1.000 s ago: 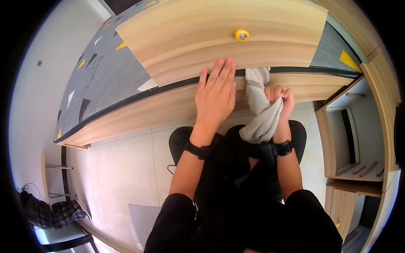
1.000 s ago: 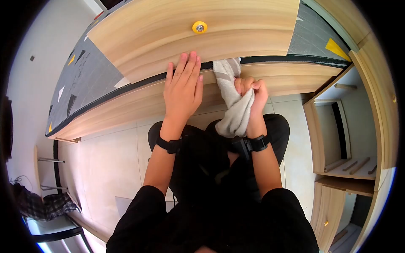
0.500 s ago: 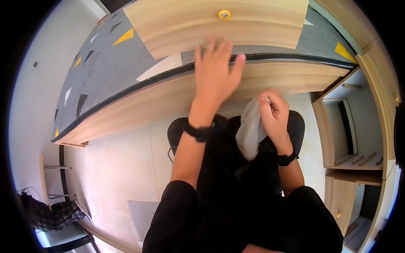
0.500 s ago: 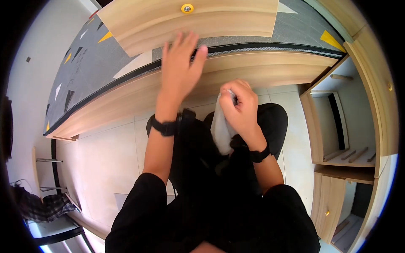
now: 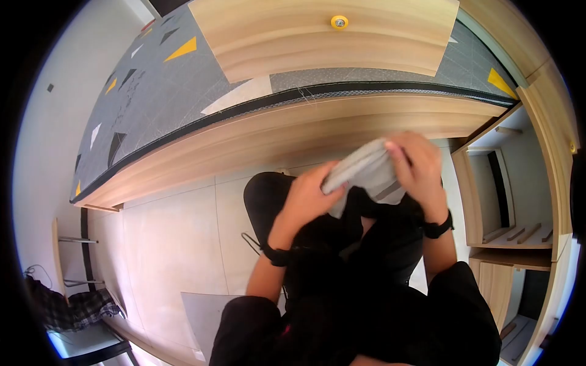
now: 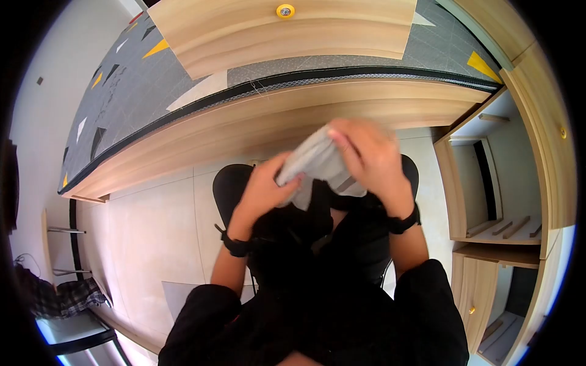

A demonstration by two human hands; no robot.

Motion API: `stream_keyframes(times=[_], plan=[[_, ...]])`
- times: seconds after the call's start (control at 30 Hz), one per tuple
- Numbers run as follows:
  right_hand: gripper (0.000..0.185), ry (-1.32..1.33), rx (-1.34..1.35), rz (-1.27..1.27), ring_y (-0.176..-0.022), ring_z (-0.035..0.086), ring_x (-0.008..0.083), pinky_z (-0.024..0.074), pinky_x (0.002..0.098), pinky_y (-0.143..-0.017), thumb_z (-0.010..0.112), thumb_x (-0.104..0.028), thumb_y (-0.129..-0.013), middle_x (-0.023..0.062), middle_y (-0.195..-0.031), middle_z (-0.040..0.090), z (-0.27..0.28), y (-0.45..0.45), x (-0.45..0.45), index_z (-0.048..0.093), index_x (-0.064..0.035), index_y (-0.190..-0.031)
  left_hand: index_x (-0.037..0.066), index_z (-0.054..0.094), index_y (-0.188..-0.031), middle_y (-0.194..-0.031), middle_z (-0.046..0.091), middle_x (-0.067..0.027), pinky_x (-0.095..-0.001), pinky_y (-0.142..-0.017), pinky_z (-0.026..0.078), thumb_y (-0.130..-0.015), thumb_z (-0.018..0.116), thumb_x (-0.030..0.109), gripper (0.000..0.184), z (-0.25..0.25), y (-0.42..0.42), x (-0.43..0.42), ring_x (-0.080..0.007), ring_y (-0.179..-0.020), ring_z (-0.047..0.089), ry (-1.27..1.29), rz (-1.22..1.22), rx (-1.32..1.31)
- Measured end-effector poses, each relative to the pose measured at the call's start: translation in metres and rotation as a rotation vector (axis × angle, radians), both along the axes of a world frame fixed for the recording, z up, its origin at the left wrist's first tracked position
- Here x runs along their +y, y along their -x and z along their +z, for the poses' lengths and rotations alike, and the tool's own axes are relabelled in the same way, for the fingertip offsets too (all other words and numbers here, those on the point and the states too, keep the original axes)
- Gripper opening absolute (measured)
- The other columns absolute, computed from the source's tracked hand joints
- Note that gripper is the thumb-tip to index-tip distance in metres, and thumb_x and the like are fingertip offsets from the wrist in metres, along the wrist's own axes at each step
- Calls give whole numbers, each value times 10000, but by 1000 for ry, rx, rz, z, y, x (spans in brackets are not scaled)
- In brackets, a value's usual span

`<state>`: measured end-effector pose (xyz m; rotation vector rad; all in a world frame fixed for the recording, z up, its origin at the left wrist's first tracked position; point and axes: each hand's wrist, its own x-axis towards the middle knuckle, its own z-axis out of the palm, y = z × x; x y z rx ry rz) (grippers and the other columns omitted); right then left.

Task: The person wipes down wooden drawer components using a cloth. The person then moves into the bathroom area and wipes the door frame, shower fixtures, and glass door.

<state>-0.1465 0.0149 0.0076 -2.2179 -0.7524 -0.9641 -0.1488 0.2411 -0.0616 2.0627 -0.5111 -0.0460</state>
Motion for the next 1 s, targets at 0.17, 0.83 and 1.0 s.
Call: stream_keyframes(times=[0.17, 0.83, 1.0], plan=[[137, 178, -577, -203, -705, 641, 246, 503, 331, -617, 739, -85, -810, 83, -840, 697, 60, -28, -25, 696, -37, -931, 115, 674, -1165, -1079, 683, -98, -372, -909, 439, -716, 634, 11, 462, 99, -41, 21, -293, -1015, 627, -109, 144, -890], [295, -13, -228, -359, -1053, 592, 260, 423, 425, -925, 617, -133, -767, 89, -1103, 650, -15, -108, 122, 645, -31, -1042, 51, 645, -1066, -1076, 648, -91, -438, -979, 403, -787, 630, 211, 322, 53, -120, 36, -272, -1033, 586, -394, 595, -982], [306, 17, -213, -88, -976, 588, 255, 432, 385, -872, 629, -140, -748, 86, -1053, 642, -15, -121, 190, 648, -19, -1028, 14, 631, -1040, -1045, 648, -129, -444, -951, 412, -806, 606, 194, 297, 42, -112, 113, -307, -1005, 587, -446, 732, -1058]])
